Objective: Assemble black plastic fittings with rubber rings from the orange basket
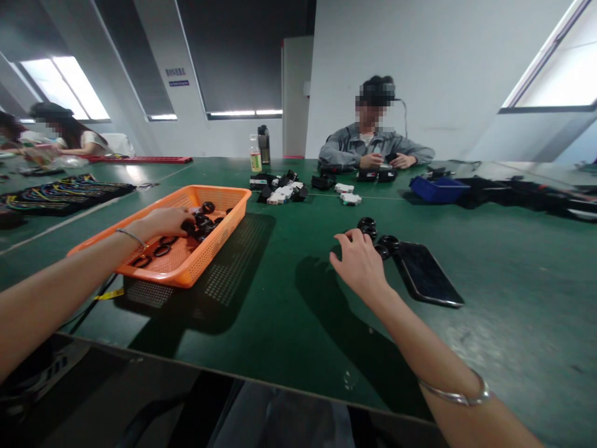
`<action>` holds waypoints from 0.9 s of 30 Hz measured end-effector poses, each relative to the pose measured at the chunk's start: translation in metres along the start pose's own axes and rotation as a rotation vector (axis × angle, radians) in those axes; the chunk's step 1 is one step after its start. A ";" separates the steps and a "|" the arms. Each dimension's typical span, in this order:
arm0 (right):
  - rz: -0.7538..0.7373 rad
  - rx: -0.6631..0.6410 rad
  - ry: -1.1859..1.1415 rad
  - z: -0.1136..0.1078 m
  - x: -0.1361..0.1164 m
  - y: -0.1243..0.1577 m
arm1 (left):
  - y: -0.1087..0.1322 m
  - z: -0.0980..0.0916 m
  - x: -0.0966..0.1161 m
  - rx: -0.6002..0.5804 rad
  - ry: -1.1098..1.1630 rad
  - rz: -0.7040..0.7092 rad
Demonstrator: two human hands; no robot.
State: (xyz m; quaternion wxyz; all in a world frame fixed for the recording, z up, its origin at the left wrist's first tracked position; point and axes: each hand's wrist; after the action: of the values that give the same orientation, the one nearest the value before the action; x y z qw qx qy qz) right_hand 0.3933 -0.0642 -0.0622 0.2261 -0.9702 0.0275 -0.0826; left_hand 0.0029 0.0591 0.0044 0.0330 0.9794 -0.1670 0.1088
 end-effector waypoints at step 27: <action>0.277 -0.747 -1.732 -0.002 -0.032 0.007 | 0.021 0.117 0.185 0.128 0.790 0.387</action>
State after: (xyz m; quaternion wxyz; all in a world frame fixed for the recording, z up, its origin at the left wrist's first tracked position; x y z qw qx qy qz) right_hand 0.3614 -0.0684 -0.0679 -0.1489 -0.6920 -0.0100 0.7064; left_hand 0.1900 -0.0314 -0.0676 0.0126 0.8134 -0.3147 0.4891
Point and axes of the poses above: each hand's wrist, its own y-axis away from the middle knuckle, its own z-axis out of the palm, x = y × z, and after that the axes turned 13 degrees about y, right-handed
